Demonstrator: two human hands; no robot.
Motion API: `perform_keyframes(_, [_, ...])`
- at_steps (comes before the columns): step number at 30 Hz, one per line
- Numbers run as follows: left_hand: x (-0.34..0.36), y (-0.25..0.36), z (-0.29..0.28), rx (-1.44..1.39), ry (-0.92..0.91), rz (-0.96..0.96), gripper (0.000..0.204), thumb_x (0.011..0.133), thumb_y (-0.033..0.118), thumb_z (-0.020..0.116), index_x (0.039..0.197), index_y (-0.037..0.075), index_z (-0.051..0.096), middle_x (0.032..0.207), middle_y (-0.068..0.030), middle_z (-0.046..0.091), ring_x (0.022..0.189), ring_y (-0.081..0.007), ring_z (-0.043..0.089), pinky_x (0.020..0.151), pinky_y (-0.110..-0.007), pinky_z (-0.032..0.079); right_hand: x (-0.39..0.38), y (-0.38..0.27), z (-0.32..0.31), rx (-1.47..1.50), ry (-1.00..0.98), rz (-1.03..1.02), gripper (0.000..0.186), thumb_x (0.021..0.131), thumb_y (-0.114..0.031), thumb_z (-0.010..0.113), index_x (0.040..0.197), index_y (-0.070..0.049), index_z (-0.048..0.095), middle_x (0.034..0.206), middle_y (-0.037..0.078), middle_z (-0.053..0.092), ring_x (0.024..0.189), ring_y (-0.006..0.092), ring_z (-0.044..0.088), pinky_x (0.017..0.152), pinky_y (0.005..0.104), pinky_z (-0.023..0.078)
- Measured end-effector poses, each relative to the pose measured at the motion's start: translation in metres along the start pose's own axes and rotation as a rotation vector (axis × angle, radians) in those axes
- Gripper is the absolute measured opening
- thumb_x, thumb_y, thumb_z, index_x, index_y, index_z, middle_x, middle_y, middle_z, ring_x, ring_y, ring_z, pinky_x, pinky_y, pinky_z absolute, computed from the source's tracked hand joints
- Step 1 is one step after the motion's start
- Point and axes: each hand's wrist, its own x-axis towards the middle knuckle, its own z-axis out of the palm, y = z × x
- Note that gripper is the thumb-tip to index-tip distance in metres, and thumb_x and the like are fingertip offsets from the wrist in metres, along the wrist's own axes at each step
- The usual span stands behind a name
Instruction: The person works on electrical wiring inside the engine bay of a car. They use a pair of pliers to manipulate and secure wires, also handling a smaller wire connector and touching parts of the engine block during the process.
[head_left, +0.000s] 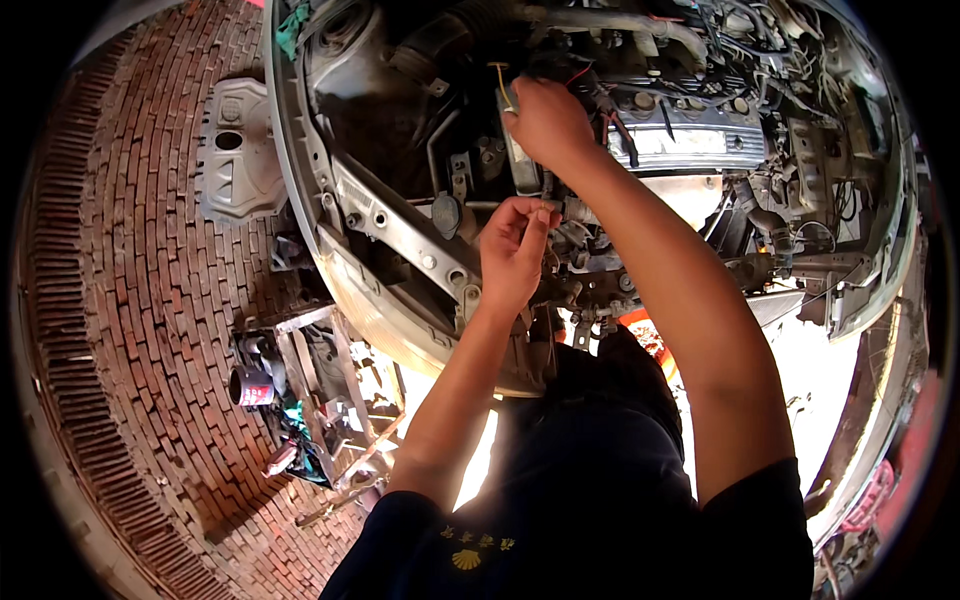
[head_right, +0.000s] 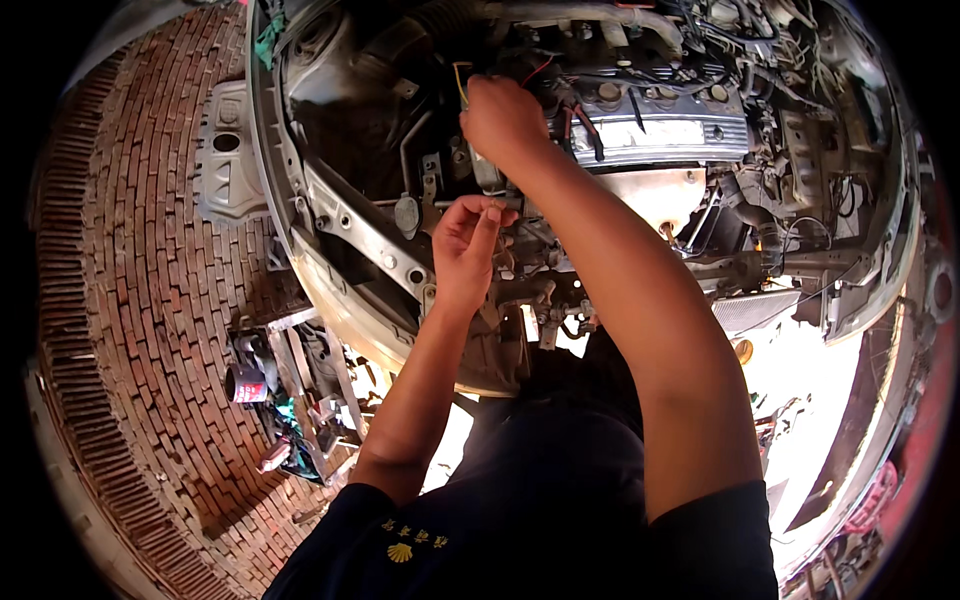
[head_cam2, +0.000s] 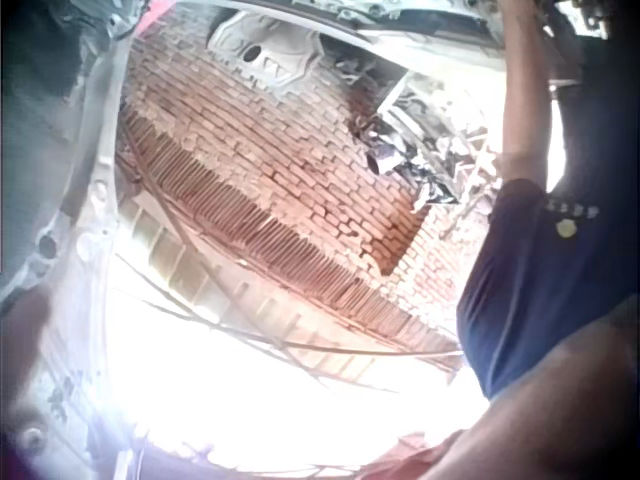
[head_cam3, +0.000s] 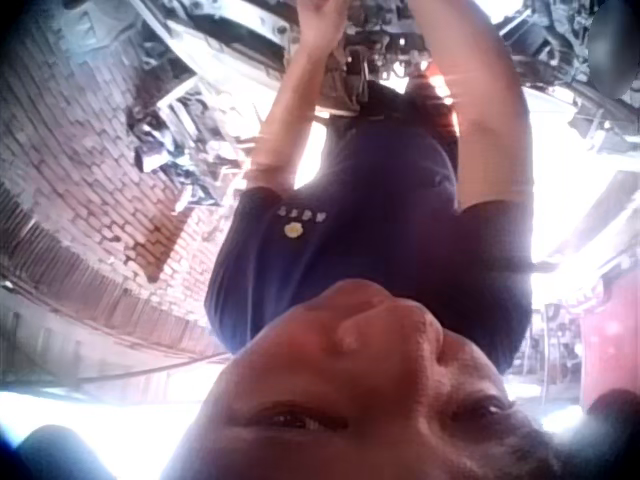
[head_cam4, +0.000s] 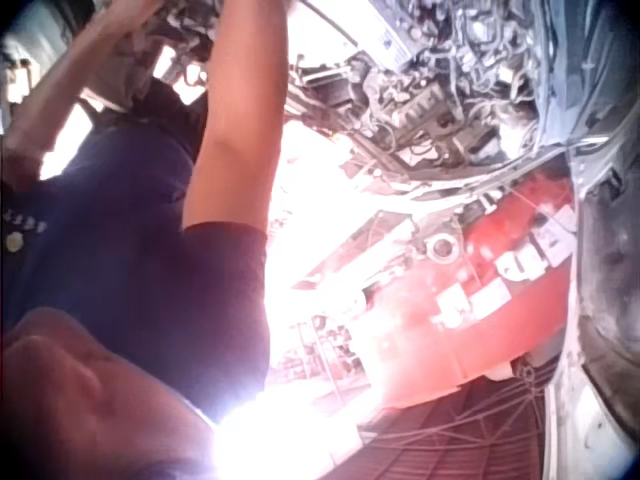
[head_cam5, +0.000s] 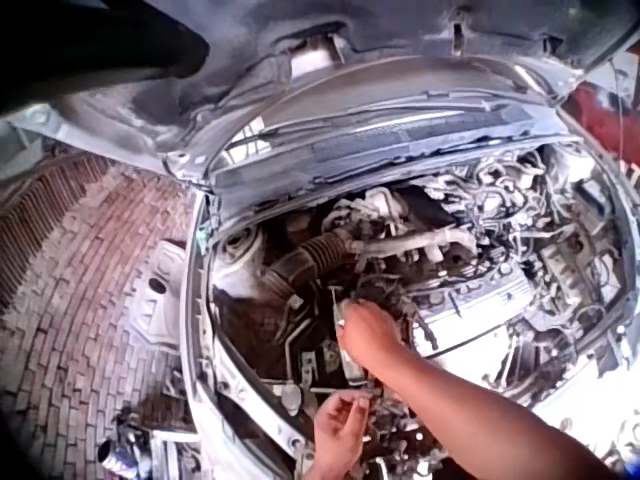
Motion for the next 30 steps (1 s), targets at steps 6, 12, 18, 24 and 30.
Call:
perform_keyframes(6, [0.001,-0.002,-0.002,-0.003,-0.017,-0.007,0.008,0.106,0.007,0.062,0.109,0.0,0.064,0.101,-0.0019,0.069,0.097,-0.0093,0.066,0.091,-0.025,0.051,-0.013,0.001,-0.05,0.497,-0.078,0.24,0.027,0.097,-0.028,0.072,0.111,-0.006,0.077,0.088,0.004,0.076,0.071,0.008,0.069,0.061,0.0259,0.052])
perform_keyframes(12, [-0.002,-0.005,-0.002,0.032,-0.036,-0.019,0.008,0.106,0.008,0.063,0.108,0.001,0.065,0.1,-0.0009,0.07,0.095,-0.0078,0.065,0.086,-0.022,0.05,-0.124,-0.003,-0.163,0.694,0.14,0.35,0.033,0.105,-0.027,0.065,0.122,-0.001,0.074,0.095,0.01,0.077,0.079,0.0133,0.073,0.075,0.0267,0.059])
perform_keyframes(18, [-0.002,-0.003,-0.003,0.452,-0.119,0.101,0.008,0.102,0.009,0.067,0.103,0.002,0.069,0.095,-0.0001,0.072,0.091,-0.0085,0.066,0.094,-0.027,0.049,-0.23,-0.002,-0.131,0.723,-0.063,0.485,0.031,0.107,-0.019,0.061,0.122,0.006,0.07,0.107,0.013,0.077,0.096,0.0159,0.075,0.085,0.028,0.059])
perform_keyframes(24, [-0.002,0.007,-0.001,0.715,-0.22,0.253,0.009,0.091,0.017,0.073,0.095,0.009,0.075,0.092,-0.0032,0.075,0.094,-0.0216,0.07,0.117,-0.047,0.031,-0.221,-0.004,-0.094,0.423,-0.065,0.245,0.015,0.099,-0.014,0.066,0.103,-0.001,0.071,0.091,0.016,0.072,0.082,0.0325,0.073,0.071,0.0393,0.055])
perform_keyframes(30, [-0.001,0.009,0.0,0.743,-0.261,0.277,0.01,0.087,0.018,0.074,0.093,0.01,0.076,0.091,-0.0027,0.075,0.095,-0.0208,0.069,0.118,-0.047,0.028,-0.211,-0.003,-0.092,0.269,-0.111,0.169,0.011,0.095,-0.012,0.066,0.092,-0.001,0.066,0.081,0.018,0.066,0.077,0.0408,0.066,0.067,0.0468,0.051])
